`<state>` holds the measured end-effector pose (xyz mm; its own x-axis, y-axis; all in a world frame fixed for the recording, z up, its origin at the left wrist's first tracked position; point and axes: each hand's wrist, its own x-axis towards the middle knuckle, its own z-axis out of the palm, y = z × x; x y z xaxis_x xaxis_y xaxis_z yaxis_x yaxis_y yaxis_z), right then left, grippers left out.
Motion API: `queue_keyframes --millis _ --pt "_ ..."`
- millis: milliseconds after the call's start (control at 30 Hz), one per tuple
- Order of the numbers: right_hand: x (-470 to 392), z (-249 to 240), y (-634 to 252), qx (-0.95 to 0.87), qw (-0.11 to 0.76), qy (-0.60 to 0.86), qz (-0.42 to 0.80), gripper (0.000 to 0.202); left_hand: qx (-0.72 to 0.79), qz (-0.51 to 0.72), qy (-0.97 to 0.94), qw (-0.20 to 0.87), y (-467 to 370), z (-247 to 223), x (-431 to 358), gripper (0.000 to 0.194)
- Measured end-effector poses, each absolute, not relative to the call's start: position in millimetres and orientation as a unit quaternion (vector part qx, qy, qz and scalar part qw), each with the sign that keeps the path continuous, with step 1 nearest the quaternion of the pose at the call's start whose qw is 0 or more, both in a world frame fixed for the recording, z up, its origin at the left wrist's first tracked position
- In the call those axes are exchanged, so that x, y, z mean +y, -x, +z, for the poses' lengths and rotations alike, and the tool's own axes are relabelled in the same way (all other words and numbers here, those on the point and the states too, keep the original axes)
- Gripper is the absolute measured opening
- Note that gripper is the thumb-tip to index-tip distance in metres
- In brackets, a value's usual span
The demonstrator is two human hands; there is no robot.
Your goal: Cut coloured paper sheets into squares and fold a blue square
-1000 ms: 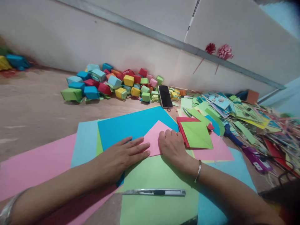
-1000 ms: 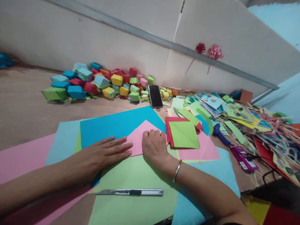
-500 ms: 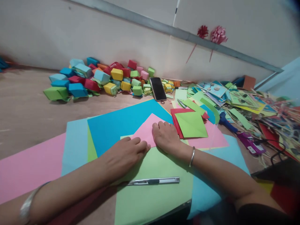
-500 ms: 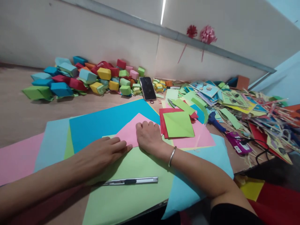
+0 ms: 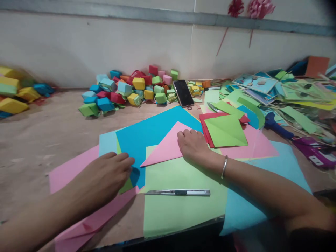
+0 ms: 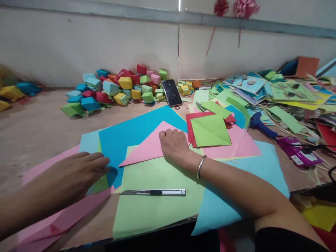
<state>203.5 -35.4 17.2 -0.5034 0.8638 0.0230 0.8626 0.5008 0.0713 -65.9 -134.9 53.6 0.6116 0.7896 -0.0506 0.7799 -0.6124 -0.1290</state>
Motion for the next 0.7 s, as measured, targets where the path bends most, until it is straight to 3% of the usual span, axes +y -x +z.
queue_keyframes --millis 167,300,500,700 --pt "-37 21 -203 0.871 0.018 -0.489 0.047 0.031 -0.432 -0.060 0.898 0.054 33 65 -88 0.039" --pt "-40 24 -202 0.864 0.025 -0.500 0.048 0.031 -0.528 -0.142 0.836 0.048 -14 41 -52 0.043" --pt "-41 39 -201 0.862 0.045 -0.506 0.003 0.032 -0.521 -0.129 0.843 0.023 -38 -3 -51 0.050" --pt "-40 68 -226 0.853 0.074 -0.517 -0.017 0.035 -0.544 -0.092 0.834 0.009 -37 9 -56 0.049"
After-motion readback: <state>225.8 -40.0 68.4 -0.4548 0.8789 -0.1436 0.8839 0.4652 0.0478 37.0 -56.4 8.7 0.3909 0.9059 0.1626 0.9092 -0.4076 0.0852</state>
